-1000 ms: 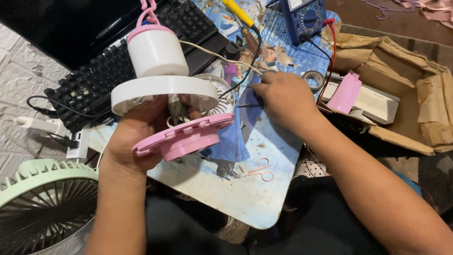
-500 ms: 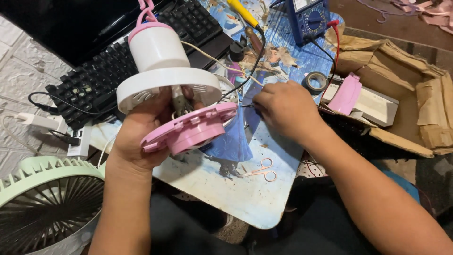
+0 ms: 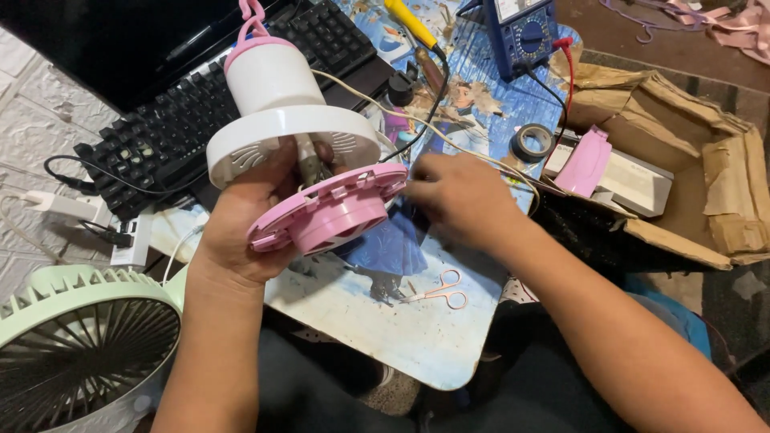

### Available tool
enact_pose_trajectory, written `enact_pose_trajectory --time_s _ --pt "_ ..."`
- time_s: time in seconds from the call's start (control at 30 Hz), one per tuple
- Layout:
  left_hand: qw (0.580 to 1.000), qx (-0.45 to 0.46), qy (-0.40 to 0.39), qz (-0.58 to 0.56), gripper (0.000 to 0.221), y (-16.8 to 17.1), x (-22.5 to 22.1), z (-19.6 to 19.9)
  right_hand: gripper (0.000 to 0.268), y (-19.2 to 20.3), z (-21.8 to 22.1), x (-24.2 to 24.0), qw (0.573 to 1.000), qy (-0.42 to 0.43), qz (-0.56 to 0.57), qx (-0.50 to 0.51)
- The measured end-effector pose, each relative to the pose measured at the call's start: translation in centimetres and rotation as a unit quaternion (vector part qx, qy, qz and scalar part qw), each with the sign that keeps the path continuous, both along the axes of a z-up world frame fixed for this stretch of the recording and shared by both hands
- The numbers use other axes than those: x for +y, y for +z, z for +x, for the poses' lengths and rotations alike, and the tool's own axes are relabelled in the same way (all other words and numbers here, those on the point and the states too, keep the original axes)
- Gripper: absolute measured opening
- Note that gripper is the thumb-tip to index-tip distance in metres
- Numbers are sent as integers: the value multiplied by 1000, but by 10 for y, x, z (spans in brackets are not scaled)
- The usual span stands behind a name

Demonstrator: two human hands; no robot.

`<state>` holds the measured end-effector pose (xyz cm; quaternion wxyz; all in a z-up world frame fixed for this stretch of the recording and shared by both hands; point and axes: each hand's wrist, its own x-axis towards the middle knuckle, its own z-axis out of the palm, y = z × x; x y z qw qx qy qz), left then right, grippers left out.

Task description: Disassembling a small portable fan to inspect and repair internal wiring and motor components.

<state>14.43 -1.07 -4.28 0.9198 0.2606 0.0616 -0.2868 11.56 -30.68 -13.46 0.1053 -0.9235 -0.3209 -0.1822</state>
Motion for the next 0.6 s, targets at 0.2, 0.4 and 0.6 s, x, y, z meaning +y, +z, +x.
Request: enact_pose_trajectory --time_s 0.2,0.4,0.6 --pt "998 -45 14 51 29 12 -2 -6 30 -3 28 2 999 -18 -6 -34" --pt "999 -24 -4 25 29 2 -2 -4 35 22 37 -7 998 -50 28 8" --pt "998 -34 11 57 38 1 -6 -6 31 25 55 -29 997 -30 53 48"
